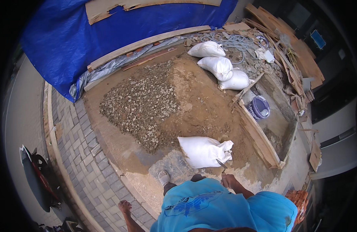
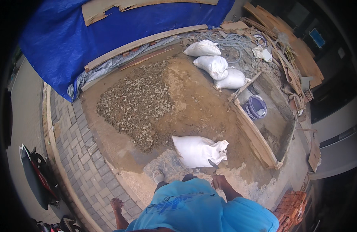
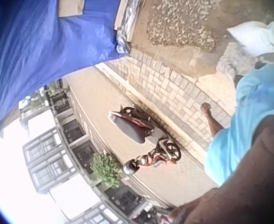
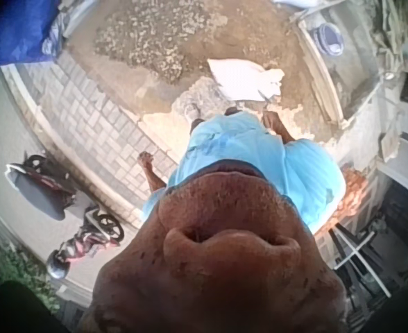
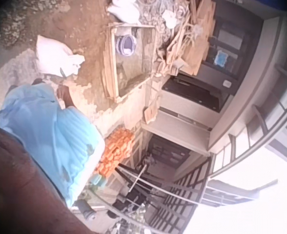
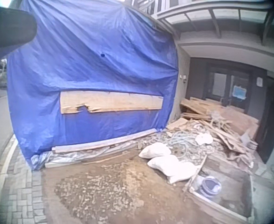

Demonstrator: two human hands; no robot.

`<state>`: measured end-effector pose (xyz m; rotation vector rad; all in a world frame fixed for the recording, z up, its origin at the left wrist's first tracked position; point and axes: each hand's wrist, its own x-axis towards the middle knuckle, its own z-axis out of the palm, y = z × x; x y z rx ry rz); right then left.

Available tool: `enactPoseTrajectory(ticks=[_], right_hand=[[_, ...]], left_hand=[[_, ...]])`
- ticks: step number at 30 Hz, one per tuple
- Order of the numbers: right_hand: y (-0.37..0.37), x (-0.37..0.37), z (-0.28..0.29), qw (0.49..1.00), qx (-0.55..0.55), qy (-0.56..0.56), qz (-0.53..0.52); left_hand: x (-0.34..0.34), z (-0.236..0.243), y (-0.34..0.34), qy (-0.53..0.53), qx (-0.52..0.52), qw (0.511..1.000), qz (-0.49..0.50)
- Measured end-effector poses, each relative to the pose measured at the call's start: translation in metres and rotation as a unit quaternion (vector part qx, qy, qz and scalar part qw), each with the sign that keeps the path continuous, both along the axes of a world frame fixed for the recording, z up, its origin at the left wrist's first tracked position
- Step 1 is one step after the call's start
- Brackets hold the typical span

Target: The person scoops wet cement from a wooden frame using a trowel and spreads it onto the floor surface. They repeatedly smooth the cement with the trowel and later use a long wooden plank to level the surface.

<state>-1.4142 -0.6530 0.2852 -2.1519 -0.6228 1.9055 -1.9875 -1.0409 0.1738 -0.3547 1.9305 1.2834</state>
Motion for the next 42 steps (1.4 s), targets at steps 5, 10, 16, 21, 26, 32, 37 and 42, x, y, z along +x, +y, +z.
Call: enactPoseTrajectory(ticks=[5, 10, 16, 21, 26, 32, 37, 42], right_hand=[[-0.03, 0.021, 0.005, 0.98, -0.011, 0.107, -0.166], [-0.06, 0.019, 0.013, 0.993, 0.115, 0.017, 0.024], [-0.072, 0.046, -0.058, 0.951, 0.088, -0.184, 0.234], [-0.08, 0.065, -0.065, 0.976, 0.097, -0.142, 0.133], [-0.082, 0.067, -0.047, 0.977, 0.025, -0.06, -0.203], [-0.076, 0.028, -0.023, 0.981, 0.005, -0.083, -0.178], [-0.063, -0.023, -0.016, 0.982, 0.014, -0.106, -0.153], [-0.069, -0.05, -0.012, 0.982, 0.026, -0.114, -0.146]], left_hand=[[-0.044, -0.009, 0.085, 0.011, 0.041, 0.998, -0.05], [-0.008, -0.01, 0.184, -0.057, 0.088, 0.981, -0.162], [0.071, 0.023, 0.274, -0.082, 0.075, 0.946, -0.304], [0.084, 0.015, 0.296, -0.105, 0.053, 0.94, -0.321], [0.062, 0.001, 0.304, -0.098, 0.005, 0.936, -0.339], [0.016, 0.009, 0.322, -0.081, 0.012, 0.934, -0.348], [-0.043, 0.002, 0.323, -0.074, 0.044, 0.94, -0.329], [-0.078, 0.003, 0.341, -0.09, 0.022, 0.935, -0.342]])
